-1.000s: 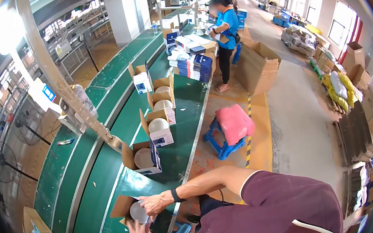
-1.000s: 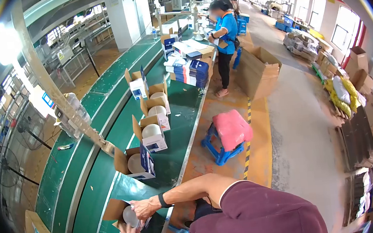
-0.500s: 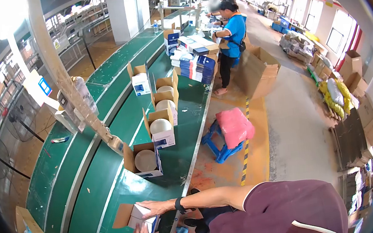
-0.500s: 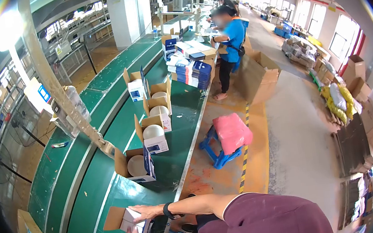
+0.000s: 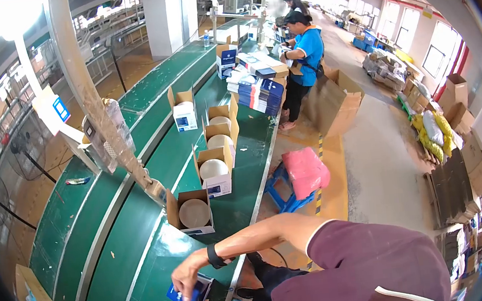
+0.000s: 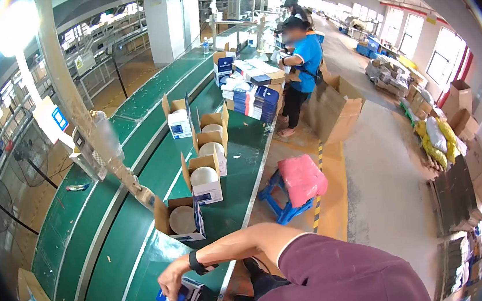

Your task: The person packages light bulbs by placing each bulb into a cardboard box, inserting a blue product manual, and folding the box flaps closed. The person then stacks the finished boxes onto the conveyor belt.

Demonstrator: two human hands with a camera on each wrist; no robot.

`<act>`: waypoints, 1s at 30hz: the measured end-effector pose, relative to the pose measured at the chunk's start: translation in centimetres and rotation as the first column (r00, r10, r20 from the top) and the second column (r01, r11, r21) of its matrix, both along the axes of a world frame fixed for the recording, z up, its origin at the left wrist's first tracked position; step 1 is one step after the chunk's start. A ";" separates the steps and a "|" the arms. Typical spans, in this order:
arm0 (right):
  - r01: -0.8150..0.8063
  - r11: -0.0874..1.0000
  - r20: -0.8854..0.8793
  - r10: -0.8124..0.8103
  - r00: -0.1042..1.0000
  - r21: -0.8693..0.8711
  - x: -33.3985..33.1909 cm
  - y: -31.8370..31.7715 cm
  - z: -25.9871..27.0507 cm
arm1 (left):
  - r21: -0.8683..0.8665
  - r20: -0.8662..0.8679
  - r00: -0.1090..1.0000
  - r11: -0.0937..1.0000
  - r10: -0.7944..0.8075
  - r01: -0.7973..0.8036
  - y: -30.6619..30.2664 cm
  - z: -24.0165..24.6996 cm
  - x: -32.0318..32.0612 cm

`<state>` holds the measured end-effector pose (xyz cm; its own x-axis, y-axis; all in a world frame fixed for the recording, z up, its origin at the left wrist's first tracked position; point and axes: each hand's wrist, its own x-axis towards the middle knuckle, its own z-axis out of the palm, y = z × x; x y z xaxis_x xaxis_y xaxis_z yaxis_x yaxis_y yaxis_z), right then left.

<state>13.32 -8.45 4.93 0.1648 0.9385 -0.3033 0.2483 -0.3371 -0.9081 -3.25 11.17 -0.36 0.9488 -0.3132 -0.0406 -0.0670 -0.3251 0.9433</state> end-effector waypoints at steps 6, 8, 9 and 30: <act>-0.118 0.940 0.626 -0.115 0.771 0.319 -2.7 -1.6 -2.0 | 0.542 0.443 0.863 0.840 -0.242 -0.043 0.0 -1.2 0.7; -0.144 0.929 0.603 -0.097 0.792 0.340 -2.3 -2.0 0.4 | 0.532 0.499 0.828 0.844 -0.254 -0.061 1.0 -3.0 0.3; -0.182 0.948 0.620 -0.019 0.785 0.260 -1.8 -1.5 0.5 | 0.469 0.402 0.900 0.882 -0.165 -0.048 1.3 -4.3 0.3; -0.078 0.918 0.495 -0.136 0.858 0.389 -3.9 -6.5 -4.3 | 0.369 0.487 0.822 0.784 0.295 -0.499 0.6 -4.4 -4.8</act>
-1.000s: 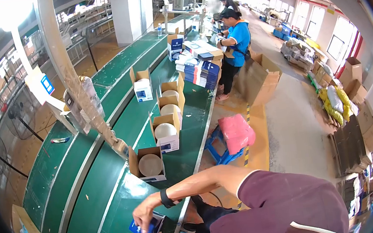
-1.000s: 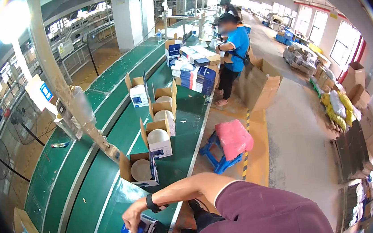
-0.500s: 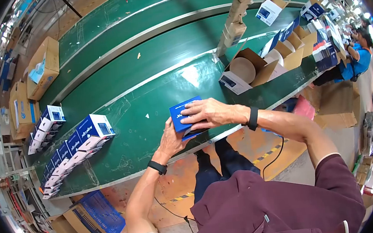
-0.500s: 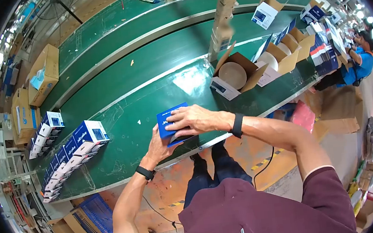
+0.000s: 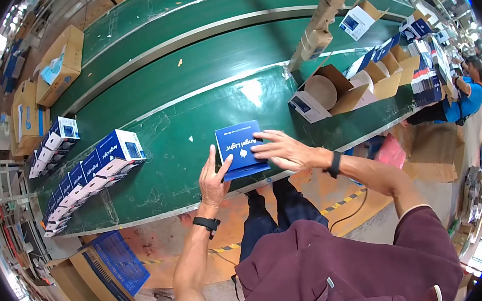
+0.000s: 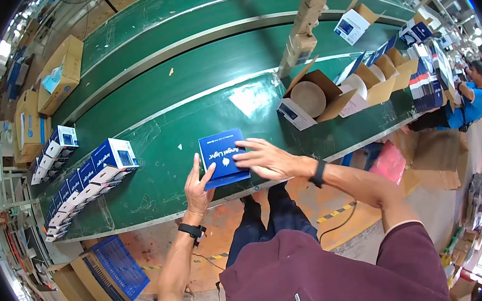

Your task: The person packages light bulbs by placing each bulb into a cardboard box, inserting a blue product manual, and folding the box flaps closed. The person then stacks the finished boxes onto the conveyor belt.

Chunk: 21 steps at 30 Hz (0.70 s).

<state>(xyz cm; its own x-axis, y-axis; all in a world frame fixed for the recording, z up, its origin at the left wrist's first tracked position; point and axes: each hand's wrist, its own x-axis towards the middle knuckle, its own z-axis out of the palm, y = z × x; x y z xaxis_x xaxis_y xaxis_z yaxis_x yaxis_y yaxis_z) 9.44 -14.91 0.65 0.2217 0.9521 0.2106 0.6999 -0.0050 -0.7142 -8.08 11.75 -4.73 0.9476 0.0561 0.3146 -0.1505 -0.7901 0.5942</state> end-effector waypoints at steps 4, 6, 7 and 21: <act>0.006 0.991 0.241 0.026 0.970 -0.133 -1.2 -1.4 0.1 | -0.406 -0.094 0.995 0.912 0.015 -0.052 -2.4 0.6 -0.3; 0.055 0.994 0.226 -0.033 0.973 -0.094 -2.3 -1.8 -1.2 | -0.463 -0.159 0.987 0.881 0.028 -0.099 -2.4 1.2 0.0; 0.070 0.996 0.237 -0.052 0.970 -0.064 -1.8 -1.4 -1.8 | -0.455 -0.181 0.983 0.885 0.017 -0.099 -2.4 1.4 0.0; 0.773 0.578 -0.530 -0.755 0.386 -0.261 -5.5 4.2 -4.1 | -0.835 -0.352 0.933 0.425 0.076 -0.350 -4.8 1.8 4.1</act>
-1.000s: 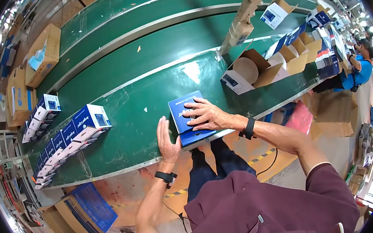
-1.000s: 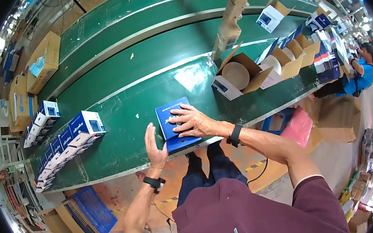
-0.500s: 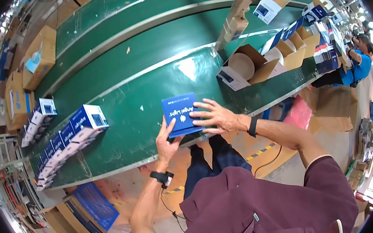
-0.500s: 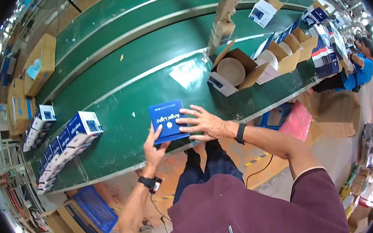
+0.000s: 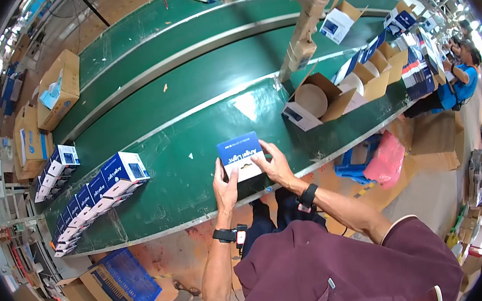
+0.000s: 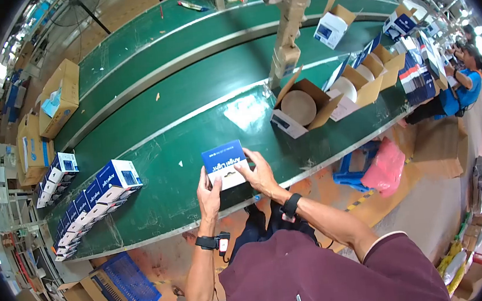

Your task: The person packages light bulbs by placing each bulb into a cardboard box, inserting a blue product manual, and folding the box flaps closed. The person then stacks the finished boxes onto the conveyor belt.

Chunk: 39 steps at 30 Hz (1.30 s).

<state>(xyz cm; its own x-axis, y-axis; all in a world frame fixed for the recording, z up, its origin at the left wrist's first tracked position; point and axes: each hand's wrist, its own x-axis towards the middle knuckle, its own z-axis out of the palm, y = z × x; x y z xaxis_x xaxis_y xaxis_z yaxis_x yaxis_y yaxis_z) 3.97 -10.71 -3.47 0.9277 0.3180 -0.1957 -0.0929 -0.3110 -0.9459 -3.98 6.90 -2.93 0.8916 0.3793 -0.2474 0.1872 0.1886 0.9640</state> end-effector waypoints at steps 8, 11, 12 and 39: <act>0.077 0.997 -0.068 -0.079 0.995 -0.032 0.7 3.0 1.7 | 0.200 -0.190 0.981 0.980 0.048 -0.009 -0.5 -2.8 1.6; 0.025 0.969 -0.137 0.010 0.990 0.248 1.3 2.8 -0.1 | 0.174 -0.134 0.991 0.985 0.025 -0.001 0.6 -1.8 2.6; -0.030 0.996 -0.043 0.034 0.999 0.086 1.5 2.4 0.5 | 0.313 -0.293 0.953 0.949 0.072 0.024 0.5 -1.1 3.5; -0.291 0.906 -0.581 0.421 0.697 0.307 7.0 3.5 -3.1 | 0.989 -0.133 0.917 -0.009 0.376 0.147 11.7 0.1 10.6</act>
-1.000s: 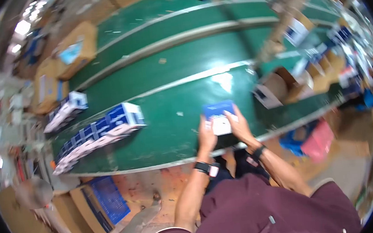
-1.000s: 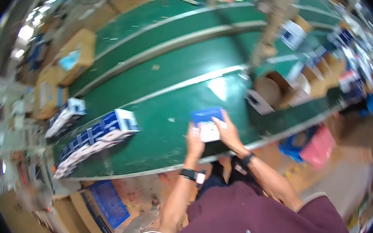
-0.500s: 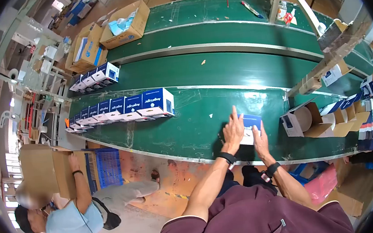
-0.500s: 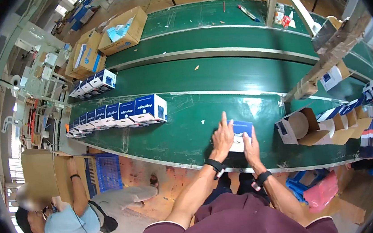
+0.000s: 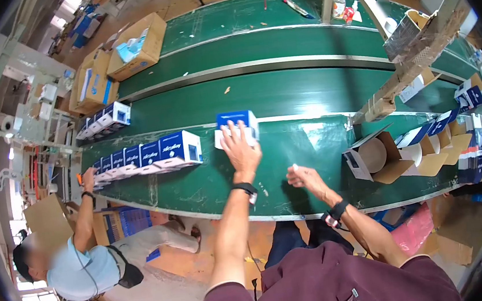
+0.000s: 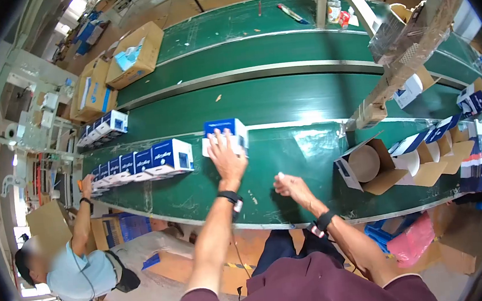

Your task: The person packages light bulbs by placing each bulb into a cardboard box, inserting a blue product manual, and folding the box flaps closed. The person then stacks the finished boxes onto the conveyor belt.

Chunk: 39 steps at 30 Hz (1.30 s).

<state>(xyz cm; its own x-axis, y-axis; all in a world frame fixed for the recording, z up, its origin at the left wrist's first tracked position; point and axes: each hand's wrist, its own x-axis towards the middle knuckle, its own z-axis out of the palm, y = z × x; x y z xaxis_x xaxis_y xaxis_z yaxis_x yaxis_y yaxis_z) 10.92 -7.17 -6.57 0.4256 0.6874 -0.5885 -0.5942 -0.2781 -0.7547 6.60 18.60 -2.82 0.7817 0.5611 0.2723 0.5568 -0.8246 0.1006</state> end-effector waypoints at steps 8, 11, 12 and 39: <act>0.048 0.967 0.312 0.034 0.950 -0.251 -4.0 -8.8 2.9 | 0.102 0.145 0.989 0.995 -0.020 0.005 19.9 -3.1 6.5; 0.342 0.915 0.714 -0.092 0.695 -0.214 -5.0 -11.1 8.1 | 0.136 -0.004 0.999 0.990 -0.040 0.040 29.2 -4.5 6.6; 0.406 0.885 0.765 -0.096 0.636 -0.227 -4.8 -11.9 11.0 | -0.019 -0.167 0.984 0.998 0.058 -0.062 31.3 -2.4 7.5; 0.341 0.938 0.231 -0.320 0.919 -0.057 3.7 -19.5 19.1 | -0.834 0.328 0.940 0.498 0.097 0.239 -20.6 5.8 2.7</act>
